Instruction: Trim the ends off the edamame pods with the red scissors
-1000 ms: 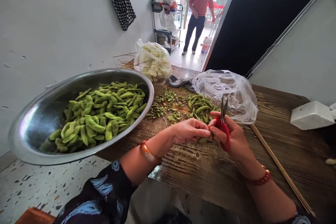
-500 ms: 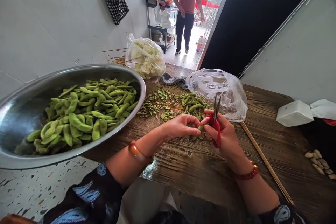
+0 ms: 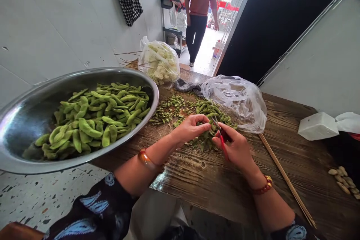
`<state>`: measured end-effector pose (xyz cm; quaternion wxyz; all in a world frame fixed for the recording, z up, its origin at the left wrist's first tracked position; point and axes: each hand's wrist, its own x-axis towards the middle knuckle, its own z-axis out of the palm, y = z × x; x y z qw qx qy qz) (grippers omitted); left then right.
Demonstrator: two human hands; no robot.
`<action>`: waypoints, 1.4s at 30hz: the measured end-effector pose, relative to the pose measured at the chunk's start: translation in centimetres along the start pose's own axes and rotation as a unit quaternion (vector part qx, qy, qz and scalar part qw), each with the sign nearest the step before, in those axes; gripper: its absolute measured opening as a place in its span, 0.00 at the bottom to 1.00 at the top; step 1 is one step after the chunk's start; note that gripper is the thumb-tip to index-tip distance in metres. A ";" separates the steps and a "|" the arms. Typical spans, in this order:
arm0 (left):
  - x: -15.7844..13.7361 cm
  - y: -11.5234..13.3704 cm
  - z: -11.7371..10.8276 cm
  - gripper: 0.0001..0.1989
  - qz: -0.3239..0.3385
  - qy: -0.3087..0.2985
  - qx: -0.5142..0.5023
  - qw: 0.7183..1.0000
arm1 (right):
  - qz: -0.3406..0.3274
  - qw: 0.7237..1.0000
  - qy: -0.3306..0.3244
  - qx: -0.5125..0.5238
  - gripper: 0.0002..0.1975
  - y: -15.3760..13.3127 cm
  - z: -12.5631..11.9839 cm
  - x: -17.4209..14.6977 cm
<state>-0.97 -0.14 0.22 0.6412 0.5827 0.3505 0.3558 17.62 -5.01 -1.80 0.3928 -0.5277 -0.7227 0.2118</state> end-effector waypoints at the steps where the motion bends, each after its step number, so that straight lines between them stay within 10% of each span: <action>1: 0.0 0.0 0.0 0.20 -0.002 -0.005 -0.008 1.000 | -0.010 1.000 -0.006 -0.009 0.23 0.0 0.0 0.0; 14: 0.1 -0.8 0.3 0.15 0.034 -0.002 0.030 0.999 | -0.085 0.992 -0.014 -0.088 0.22 1.3 0.6 -0.2; 42: 0.7 -1.1 -0.7 0.14 0.002 0.070 -0.092 0.993 | 0.018 0.998 -0.020 -0.060 0.25 1.1 0.0 0.2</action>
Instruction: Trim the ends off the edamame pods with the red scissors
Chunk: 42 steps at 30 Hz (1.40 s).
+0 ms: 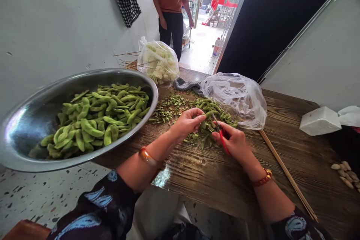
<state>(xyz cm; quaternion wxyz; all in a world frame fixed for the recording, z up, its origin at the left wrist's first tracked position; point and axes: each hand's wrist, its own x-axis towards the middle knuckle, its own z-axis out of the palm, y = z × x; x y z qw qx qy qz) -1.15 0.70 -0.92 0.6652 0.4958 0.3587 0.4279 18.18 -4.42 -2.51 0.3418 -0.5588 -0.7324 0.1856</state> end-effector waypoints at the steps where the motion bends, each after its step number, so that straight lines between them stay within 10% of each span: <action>1: 0.1 -0.1 -0.1 0.15 0.002 0.009 -0.026 1.000 | 0.002 1.000 0.006 -0.001 0.26 0.0 0.0 0.0; 23: -0.7 0.4 1.0 0.15 -0.014 -0.036 0.040 0.998 | -0.048 0.997 0.046 -0.038 0.25 0.2 0.4 -0.1; 42: 0.6 0.6 -0.8 0.14 -0.014 0.086 -0.122 0.989 | 0.011 0.998 0.061 -0.027 0.27 0.2 -0.6 0.4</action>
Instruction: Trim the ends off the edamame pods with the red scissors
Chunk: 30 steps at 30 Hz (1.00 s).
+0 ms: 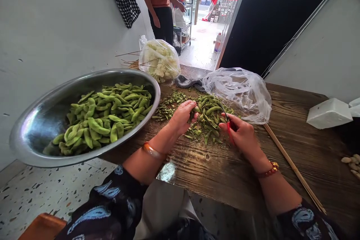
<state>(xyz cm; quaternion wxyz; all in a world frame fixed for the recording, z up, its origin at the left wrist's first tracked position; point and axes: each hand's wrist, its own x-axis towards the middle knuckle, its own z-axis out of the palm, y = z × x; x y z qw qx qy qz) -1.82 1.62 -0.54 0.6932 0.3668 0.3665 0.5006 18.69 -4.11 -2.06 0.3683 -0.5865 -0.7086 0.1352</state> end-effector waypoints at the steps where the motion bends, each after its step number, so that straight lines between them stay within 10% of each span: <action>1: 0.0 0.0 0.0 0.14 -0.008 -0.002 0.003 1.000 | 0.002 1.000 0.001 0.002 0.27 -0.1 -0.1 0.0; 6: 0.2 -0.5 -0.2 0.06 0.038 -0.045 0.214 0.975 | -0.006 1.000 -0.007 0.008 0.27 -0.1 0.1 -0.1; 13: -0.1 -1.5 0.0 0.12 0.169 -0.102 0.630 0.751 | -0.027 1.000 0.004 -0.009 0.25 0.1 0.5 -0.3; 17: -0.3 -1.5 -0.2 0.10 0.168 -0.099 0.686 0.701 | -0.035 0.999 0.004 -0.011 0.24 0.1 0.5 -0.3; 26: -0.1 0.0 -0.5 0.14 0.114 -0.066 0.343 0.930 | -0.021 1.000 0.000 -0.004 0.26 0.0 0.4 -0.3; 30: -0.5 0.4 -0.5 0.18 0.011 -0.100 0.230 0.968 | -0.028 1.000 -0.002 -0.007 0.25 0.0 0.5 -0.4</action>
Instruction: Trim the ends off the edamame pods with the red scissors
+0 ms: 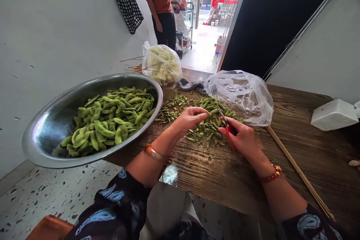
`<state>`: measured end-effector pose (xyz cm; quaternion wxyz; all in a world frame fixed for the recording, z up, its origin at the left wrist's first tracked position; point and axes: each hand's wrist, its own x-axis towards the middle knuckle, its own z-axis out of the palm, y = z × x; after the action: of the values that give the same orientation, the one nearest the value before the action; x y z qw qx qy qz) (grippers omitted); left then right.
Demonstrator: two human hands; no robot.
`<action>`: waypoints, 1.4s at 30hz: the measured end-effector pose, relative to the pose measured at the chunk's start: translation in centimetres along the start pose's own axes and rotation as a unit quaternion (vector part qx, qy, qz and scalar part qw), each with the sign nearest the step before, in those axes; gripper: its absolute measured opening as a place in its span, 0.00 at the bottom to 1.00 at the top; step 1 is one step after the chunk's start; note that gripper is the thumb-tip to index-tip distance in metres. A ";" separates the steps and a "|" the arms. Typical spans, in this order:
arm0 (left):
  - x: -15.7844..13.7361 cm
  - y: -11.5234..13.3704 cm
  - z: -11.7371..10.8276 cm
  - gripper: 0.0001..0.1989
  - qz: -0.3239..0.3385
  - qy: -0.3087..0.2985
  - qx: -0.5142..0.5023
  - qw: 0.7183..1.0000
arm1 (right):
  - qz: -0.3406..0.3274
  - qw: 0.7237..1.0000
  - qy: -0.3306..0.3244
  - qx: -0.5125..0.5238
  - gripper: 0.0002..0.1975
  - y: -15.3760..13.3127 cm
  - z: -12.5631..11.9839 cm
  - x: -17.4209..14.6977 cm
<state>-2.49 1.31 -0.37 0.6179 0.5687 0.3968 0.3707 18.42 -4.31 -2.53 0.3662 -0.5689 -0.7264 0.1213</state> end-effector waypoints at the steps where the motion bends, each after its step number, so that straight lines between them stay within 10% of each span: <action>1: 0.0 0.0 0.0 0.18 -0.009 -0.008 -0.018 1.000 | -0.001 1.000 -0.001 0.001 0.25 0.0 0.0 0.0; 42: -0.4 0.3 1.3 0.16 -0.007 -0.043 -0.108 0.993 | -0.028 0.999 -0.019 0.000 0.23 -0.2 0.3 -0.3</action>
<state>-1.48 0.48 -0.03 0.6948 0.5109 0.3317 0.3824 18.09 -4.58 -2.74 0.3560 -0.5454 -0.7490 0.1218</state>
